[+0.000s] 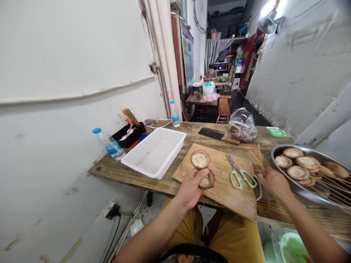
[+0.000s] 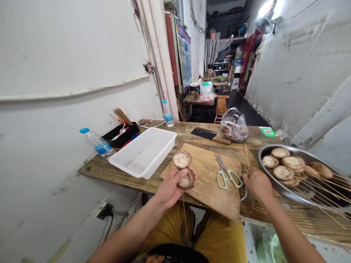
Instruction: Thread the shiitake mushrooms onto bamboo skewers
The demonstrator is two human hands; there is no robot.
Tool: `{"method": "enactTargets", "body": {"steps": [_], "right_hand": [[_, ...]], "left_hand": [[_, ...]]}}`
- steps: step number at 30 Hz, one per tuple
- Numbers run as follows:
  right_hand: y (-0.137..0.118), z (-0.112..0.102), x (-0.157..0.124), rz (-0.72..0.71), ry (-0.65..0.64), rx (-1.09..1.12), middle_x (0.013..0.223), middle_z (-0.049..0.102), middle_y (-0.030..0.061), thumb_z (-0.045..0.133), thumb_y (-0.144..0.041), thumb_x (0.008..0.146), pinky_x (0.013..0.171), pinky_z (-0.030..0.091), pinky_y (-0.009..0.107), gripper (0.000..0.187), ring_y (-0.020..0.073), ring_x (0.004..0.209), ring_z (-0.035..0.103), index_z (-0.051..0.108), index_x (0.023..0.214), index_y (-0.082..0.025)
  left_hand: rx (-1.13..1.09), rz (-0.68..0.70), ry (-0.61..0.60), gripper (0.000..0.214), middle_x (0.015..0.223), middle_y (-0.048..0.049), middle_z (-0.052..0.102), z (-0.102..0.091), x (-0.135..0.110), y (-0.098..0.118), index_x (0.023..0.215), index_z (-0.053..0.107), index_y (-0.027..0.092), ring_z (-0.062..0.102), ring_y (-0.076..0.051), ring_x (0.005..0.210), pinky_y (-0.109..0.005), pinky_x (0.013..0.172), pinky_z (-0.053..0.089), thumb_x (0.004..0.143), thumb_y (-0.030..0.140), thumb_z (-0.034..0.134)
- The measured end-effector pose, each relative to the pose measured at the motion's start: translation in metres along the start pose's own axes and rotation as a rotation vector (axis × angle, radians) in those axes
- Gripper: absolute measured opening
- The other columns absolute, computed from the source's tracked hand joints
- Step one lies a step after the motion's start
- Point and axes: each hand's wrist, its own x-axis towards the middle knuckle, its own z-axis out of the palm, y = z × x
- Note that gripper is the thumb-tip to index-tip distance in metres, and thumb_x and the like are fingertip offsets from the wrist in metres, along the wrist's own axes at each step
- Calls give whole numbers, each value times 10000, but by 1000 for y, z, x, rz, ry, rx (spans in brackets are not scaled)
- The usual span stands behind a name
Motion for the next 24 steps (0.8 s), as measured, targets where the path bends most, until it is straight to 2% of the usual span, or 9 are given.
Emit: {"method": "enactTargets", "body": {"steps": [4, 6, 9, 12, 13, 16, 19, 21, 24], "right_hand": [[-49, -22, -19, -46, -134, 475, 609, 545, -55, 403, -312, 920, 397, 386, 190, 254, 48, 399, 439, 548, 791, -148], [-76, -32, -36, -95, -159, 685, 576, 513, -64, 355, -332, 895, 343, 318, 193, 258, 44, 338, 346, 524, 778, -177], [-108, -35, -76, -141, -149, 894, 517, 448, -72, 390, -429, 856, 347, 289, 208, 275, 65, 343, 322, 524, 762, -208], [-125, -21, -128, -183, -136, 974, 583, 540, -22, 563, -430, 778, 462, 408, 251, 200, 127, 481, 492, 571, 732, -236], [-128, -15, -144, -191, -139, 995, 641, 593, -2, 587, -416, 766, 496, 442, 271, 169, 155, 531, 540, 592, 801, -251], [-134, -3, -177, -211, -223, 1047, 652, 637, 18, 506, -369, 844, 534, 486, 308, 212, 196, 551, 597, 613, 1015, -303], [-139, -4, -189, -282, -262, 1050, 653, 639, 23, 473, -364, 864, 543, 494, 318, 182, 209, 564, 607, 651, 888, -333], [-142, -4, -193, -307, -248, 1031, 543, 586, 9, 456, -367, 869, 481, 479, 304, 217, 194, 482, 571, 648, 784, -313], [-141, 6, -200, -197, -74, 1032, 545, 619, 4, 432, -398, 880, 406, 472, 270, 271, 168, 408, 560, 666, 928, -269]], "left_hand": [[204, -15, -111, 266, 788, -90, 653, 9, -6, -6, 850, 632, 88, 602, -165, 717, -298, 669, 489, 685, 282, 709], [153, -50, -152, 257, 793, -87, 649, 13, -7, -7, 843, 633, 90, 604, -168, 724, -306, 676, 492, 697, 291, 697], [-58, -20, -87, 219, 837, -61, 640, 15, -1, -5, 850, 619, 121, 605, -160, 794, -299, 724, 495, 737, 305, 658], [-140, 68, 14, 229, 843, -45, 633, 14, 6, 0, 875, 603, 130, 605, -144, 803, -275, 719, 499, 755, 321, 640], [-136, 96, 36, 244, 837, -45, 631, 14, 6, 1, 881, 599, 126, 605, -141, 787, -265, 699, 500, 757, 332, 637], [-140, 89, 65, 313, 803, -54, 630, 19, 2, 1, 879, 594, 114, 609, -143, 743, -262, 659, 499, 762, 403, 616], [-141, 20, 55, 356, 775, -67, 635, 29, -10, -3, 853, 602, 108, 612, -153, 702, -290, 668, 499, 738, 444, 629], [-122, 30, 17, 340, 754, -72, 640, 35, -19, -6, 817, 613, 105, 607, -155, 669, -300, 665, 496, 722, 429, 649], [-74, 123, -18, 293, 723, -75, 645, 42, -30, -11, 777, 626, 101, 582, -137, 606, -283, 630, 482, 728, 389, 653]]}}
